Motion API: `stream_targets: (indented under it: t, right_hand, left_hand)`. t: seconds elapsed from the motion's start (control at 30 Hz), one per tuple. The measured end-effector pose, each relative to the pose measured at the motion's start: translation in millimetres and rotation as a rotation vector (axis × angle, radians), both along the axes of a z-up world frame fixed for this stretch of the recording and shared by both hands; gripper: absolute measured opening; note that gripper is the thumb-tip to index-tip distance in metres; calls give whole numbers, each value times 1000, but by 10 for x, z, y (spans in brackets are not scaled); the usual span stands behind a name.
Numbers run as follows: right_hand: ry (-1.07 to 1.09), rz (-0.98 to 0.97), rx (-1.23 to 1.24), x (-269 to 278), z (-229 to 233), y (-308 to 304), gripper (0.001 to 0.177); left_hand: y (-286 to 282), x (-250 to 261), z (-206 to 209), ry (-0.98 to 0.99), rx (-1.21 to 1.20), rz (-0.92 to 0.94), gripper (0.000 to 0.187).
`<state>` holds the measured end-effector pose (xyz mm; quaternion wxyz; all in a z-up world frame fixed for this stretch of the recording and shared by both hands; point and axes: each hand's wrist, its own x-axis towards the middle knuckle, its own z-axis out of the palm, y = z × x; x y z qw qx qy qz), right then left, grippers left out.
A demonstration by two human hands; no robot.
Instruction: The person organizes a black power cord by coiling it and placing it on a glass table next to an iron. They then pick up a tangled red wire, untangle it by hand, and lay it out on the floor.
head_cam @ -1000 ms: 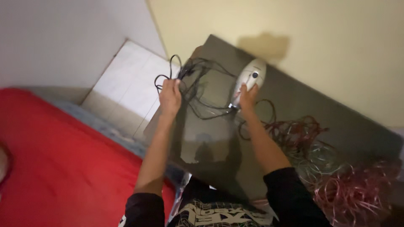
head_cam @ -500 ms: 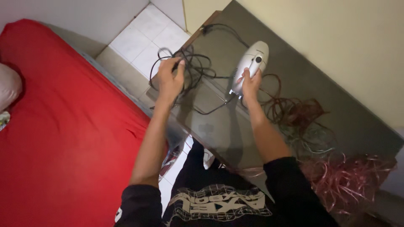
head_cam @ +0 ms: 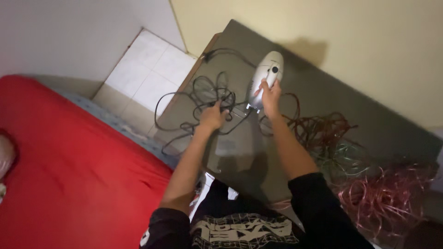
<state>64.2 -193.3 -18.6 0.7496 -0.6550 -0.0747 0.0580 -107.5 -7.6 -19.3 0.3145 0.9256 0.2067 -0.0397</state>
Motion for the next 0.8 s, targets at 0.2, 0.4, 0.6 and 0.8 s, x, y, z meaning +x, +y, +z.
stream_targets:
  t: [0.2, 0.4, 0.6, 0.8]
  right_hand:
    - [-3, 45, -95, 71, -122, 122, 19]
    - [-75, 7, -255, 7, -78, 111, 26]
    - [-169, -104, -348, -125, -155, -318, 57]
    - [-30, -183, -289, -843, 69, -1273, 56]
  left_hand:
    - [-133, 80, 162, 179, -43, 19, 115]
    - [-245, 103, -62, 74, 372, -33, 89]
    - [-532, -91, 324, 26, 340, 125, 95]
    - [-1174, -412, 603, -510, -3, 52, 86]
